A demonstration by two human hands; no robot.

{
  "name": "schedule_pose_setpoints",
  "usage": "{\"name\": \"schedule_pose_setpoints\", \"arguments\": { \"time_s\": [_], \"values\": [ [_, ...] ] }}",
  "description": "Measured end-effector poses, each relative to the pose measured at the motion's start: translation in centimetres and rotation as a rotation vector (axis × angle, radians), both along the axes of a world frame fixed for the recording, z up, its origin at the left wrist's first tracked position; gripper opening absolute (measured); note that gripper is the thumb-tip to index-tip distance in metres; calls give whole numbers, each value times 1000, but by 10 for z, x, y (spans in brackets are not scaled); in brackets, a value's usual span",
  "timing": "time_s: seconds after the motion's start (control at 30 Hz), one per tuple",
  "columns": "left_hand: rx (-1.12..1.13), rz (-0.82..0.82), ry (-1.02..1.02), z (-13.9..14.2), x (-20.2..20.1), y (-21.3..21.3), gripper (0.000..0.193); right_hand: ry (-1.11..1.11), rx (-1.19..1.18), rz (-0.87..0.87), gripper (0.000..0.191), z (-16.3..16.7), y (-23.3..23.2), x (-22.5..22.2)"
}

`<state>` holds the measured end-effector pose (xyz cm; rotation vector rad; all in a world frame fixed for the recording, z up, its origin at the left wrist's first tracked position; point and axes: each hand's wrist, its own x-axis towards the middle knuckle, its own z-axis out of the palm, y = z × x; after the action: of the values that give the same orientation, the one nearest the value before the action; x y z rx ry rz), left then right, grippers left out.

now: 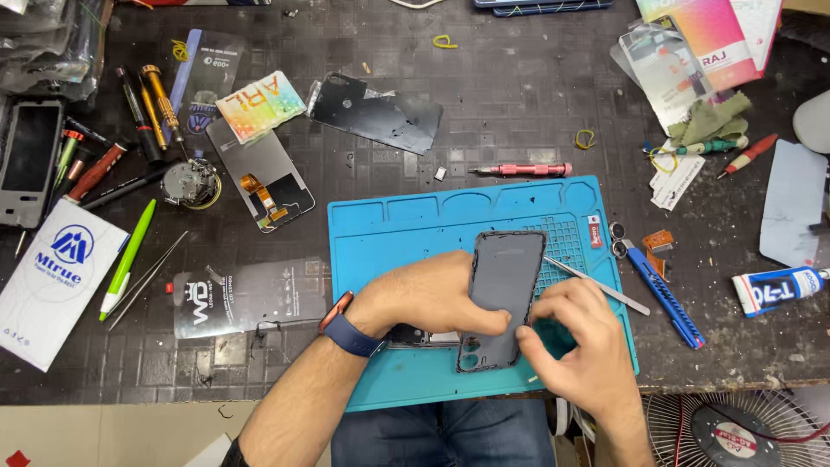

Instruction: The person applies a dark adhesive strip around the perimeter of a smartphone back cover. They press the strip into place by hand, smoothing it along the edges and corners. The person works on a single back cover throughout the clip.

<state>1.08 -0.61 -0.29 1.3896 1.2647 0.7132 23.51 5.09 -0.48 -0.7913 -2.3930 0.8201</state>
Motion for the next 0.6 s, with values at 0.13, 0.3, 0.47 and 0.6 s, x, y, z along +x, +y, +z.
{"name": "schedule_pose_setpoints", "arguments": {
  "time_s": [0.13, 0.3, 0.47, 0.6],
  "values": [
    [-47, -8, 20, -1, -1, 0, 35, 1, -57, 42, 16, 1, 2, 2],
    [-5, -12, 27, -1, 1, 1, 35, 1, -47, 30, 15, -2, 4, 2],
    [3, 19, 31, -1, 3, 1, 35, 29, -31, 2, 14, -4, 2, 1],
    [-39, 20, 66, 1, 5, -1, 36, 12, -24, 11, 14, -3, 0, 3]
  ]
}}
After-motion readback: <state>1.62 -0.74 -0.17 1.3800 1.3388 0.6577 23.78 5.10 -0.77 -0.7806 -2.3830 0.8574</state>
